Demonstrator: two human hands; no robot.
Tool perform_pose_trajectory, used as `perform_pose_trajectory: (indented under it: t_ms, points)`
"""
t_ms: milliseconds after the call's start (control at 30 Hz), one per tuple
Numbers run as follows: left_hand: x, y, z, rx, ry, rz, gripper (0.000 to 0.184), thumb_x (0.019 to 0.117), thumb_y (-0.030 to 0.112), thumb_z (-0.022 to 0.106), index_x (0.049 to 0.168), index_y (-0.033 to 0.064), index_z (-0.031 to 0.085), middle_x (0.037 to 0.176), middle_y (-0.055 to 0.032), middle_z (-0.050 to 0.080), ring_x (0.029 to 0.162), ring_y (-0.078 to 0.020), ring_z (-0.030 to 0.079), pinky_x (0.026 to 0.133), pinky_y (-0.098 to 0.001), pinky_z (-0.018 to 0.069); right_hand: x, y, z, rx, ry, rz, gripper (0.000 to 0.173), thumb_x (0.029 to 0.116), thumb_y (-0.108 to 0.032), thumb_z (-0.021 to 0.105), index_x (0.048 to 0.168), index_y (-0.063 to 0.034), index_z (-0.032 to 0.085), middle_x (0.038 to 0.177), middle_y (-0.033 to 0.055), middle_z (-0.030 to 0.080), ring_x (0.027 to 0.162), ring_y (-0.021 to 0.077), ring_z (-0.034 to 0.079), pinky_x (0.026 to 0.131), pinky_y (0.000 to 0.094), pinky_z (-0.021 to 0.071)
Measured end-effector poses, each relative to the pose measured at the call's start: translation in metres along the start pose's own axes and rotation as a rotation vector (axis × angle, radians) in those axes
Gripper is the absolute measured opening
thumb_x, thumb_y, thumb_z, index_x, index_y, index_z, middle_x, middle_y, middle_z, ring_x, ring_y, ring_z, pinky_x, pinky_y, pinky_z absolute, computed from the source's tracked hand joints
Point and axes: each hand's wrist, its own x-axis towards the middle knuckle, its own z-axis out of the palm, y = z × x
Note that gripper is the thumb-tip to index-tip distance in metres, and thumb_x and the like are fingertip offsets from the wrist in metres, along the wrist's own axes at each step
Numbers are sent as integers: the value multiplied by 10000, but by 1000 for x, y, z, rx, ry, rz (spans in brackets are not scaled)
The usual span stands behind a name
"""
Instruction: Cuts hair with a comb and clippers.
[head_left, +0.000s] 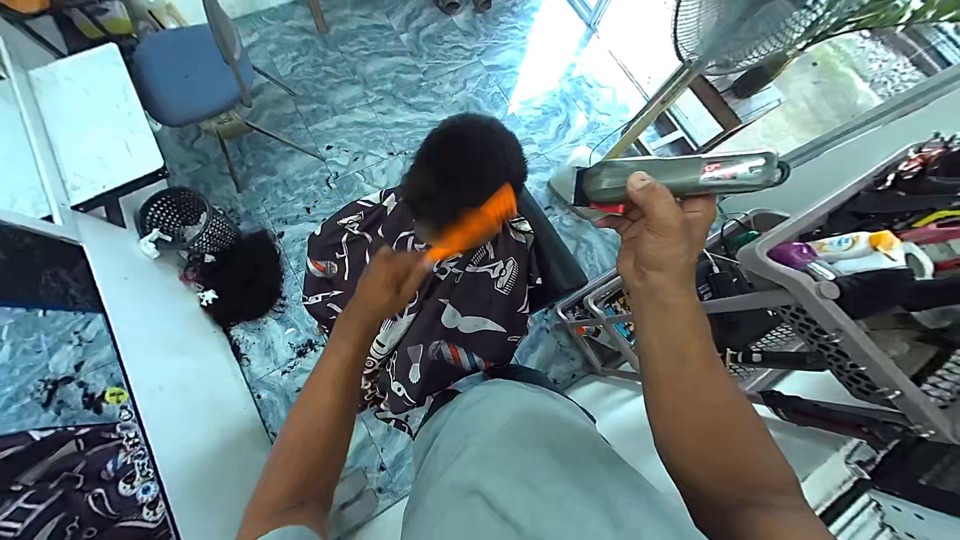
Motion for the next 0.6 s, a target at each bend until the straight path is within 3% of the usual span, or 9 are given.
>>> perform_pose_trajectory:
  t_ms: [33, 100, 167, 233, 267, 367, 433, 500, 600]
  points:
    - [-12, -4, 7, 94, -88, 87, 420, 1083, 369, 454, 1068, 80, 758, 891, -94, 734, 874, -268, 702, 867, -536, 549, 0, 0, -8, 0, 11, -1, 412, 903, -111, 753, 1231, -78, 506, 993, 106, 711, 788, 272, 737, 598, 445, 649]
    - [-24, 1, 16, 85, -29, 135, 416, 1089, 347, 451, 1106, 62, 753, 898, -108, 733, 863, -260, 698, 844, -494, 554, -2, 6, -18, -3, 13, -10, 435, 887, -97, 769, 1234, -70, 508, 1011, 105, 710, 818, 279, 740, 641, 464, 657]
    - [-9, 25, 13, -15, 251, -40, 453, 1109, 290, 398, 1007, -43, 688, 806, -142, 699, 709, -224, 683, 676, -438, 591, -3, 16, -19, 30, 3, -9, 435, 882, -75, 773, 1237, -48, 525, 1034, 111, 712, 855, 288, 740, 693, 482, 660]
    - [24, 48, 9, -122, 446, -216, 441, 1132, 267, 350, 1042, -42, 651, 754, -66, 675, 581, -116, 602, 548, -326, 544, -3, 25, -13, 85, 1, 11, 426, 886, -55, 759, 1247, -40, 533, 1048, 116, 708, 884, 288, 733, 719, 483, 656]
    - [35, 52, 11, -155, 452, -237, 424, 1136, 257, 344, 1038, -25, 645, 740, -42, 667, 561, -97, 582, 527, -303, 528, -4, 27, -10, 119, 2, 22, 424, 889, -47, 753, 1247, -33, 525, 1049, 124, 702, 885, 290, 729, 727, 483, 653]
    - [24, 43, 25, 109, 171, -92, 423, 1110, 288, 403, 1080, -21, 691, 804, -146, 670, 709, -258, 655, 678, -473, 564, -4, 34, -5, 212, -11, 44, 438, 890, -43, 761, 1258, -22, 525, 1065, 143, 695, 914, 299, 725, 770, 492, 650]
    - [2, 29, 38, 344, 37, 40, 415, 1062, 392, 498, 1244, 101, 732, 888, -132, 690, 841, -308, 654, 807, -534, 505, -8, 42, -6, 240, -36, 29, 491, 868, -25, 781, 1284, -20, 520, 1084, 142, 696, 936, 297, 726, 807, 495, 647]
    - [-9, 22, 43, 485, 111, 110, 384, 1012, 449, 609, 1245, 172, 739, 899, -87, 679, 864, -281, 617, 889, -520, 443, -14, 51, -7, 240, -89, -15, 522, 838, 13, 797, 1284, -17, 528, 1096, 130, 706, 969, 284, 729, 848, 493, 643]
    - [3, 25, 32, 568, 317, 147, 334, 957, 399, 720, 1214, 190, 755, 845, -79, 677, 850, -268, 615, 947, -523, 404, -20, 64, -3, 252, -153, -72, 542, 787, 84, 805, 1255, 12, 542, 1099, 134, 714, 1000, 263, 728, 892, 466, 632]
